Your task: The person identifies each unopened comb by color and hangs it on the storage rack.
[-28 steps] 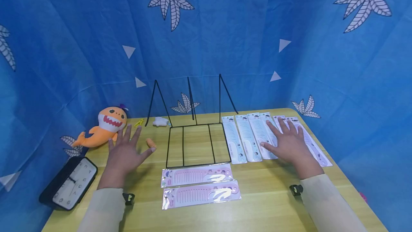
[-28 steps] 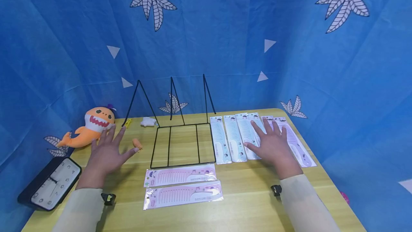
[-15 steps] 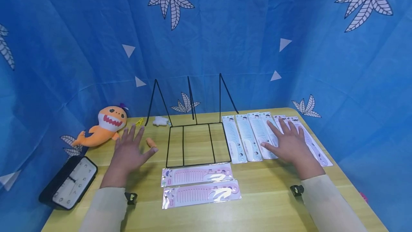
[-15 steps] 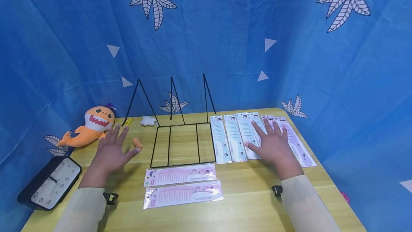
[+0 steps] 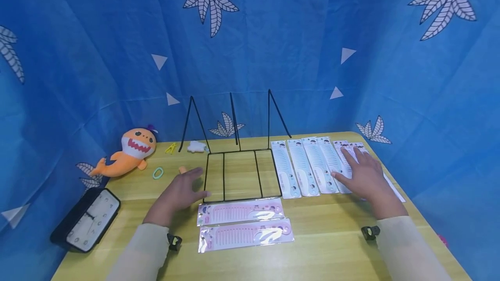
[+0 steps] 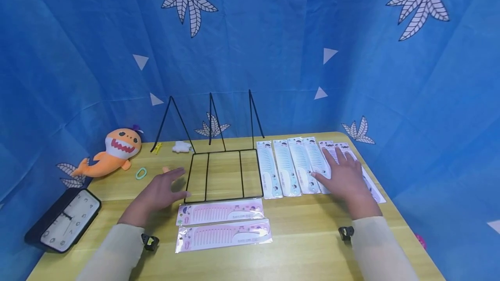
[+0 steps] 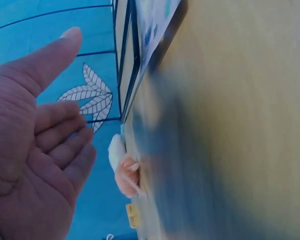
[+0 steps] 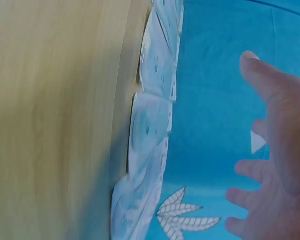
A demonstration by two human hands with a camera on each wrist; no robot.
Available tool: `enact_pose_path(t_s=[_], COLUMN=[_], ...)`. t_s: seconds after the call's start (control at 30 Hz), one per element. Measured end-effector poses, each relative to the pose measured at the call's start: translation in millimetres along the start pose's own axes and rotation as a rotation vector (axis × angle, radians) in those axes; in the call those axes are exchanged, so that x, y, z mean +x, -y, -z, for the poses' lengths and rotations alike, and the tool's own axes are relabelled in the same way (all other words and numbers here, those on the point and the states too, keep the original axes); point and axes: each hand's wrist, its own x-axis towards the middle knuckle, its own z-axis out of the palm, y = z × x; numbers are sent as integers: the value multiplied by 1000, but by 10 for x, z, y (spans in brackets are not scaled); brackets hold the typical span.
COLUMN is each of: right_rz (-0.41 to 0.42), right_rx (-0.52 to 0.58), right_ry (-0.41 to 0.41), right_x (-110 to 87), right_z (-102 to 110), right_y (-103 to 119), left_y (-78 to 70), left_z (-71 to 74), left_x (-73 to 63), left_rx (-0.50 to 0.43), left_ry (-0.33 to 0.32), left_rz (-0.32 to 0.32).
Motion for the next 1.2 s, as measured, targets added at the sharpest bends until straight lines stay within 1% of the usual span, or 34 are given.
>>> enact_pose_path(t_s=[0.07,0.2,0.33,0.5,0.63,0.8,0.9,1.13,1.2], right_rz=[-12,-67,-130,-170,-178,-226,-252,-276,-292], right_rx=[44,147,216,266,276,262,241,200,187], right_ry=[7,13,-5,-35,-33,20,51,105,118], right_x=[-17,-47,-68,-105,-178,-258,-279,-274,-268], right_z=[3,18,8,-27,-10,11,11,-12,-28], right_y=[-72,-249,-470,-740,-874,-982,-1019,-1034,-1041], left_y=[-19,-57,-81,-74,-78,-87,-97,-137,-148], left_z=[-38,-106,-157,-204,-218,-218,-222,-227,-234], left_x=[18,50,71,85,93,97,97,88,91], left_rx=[-2,-33,-54,-21,-9,-23,-19,28,41], left_ry=[26,68,96,109,114,120,121,116,113], left_rz=[22,56,55,30,32,53,64,68,82])
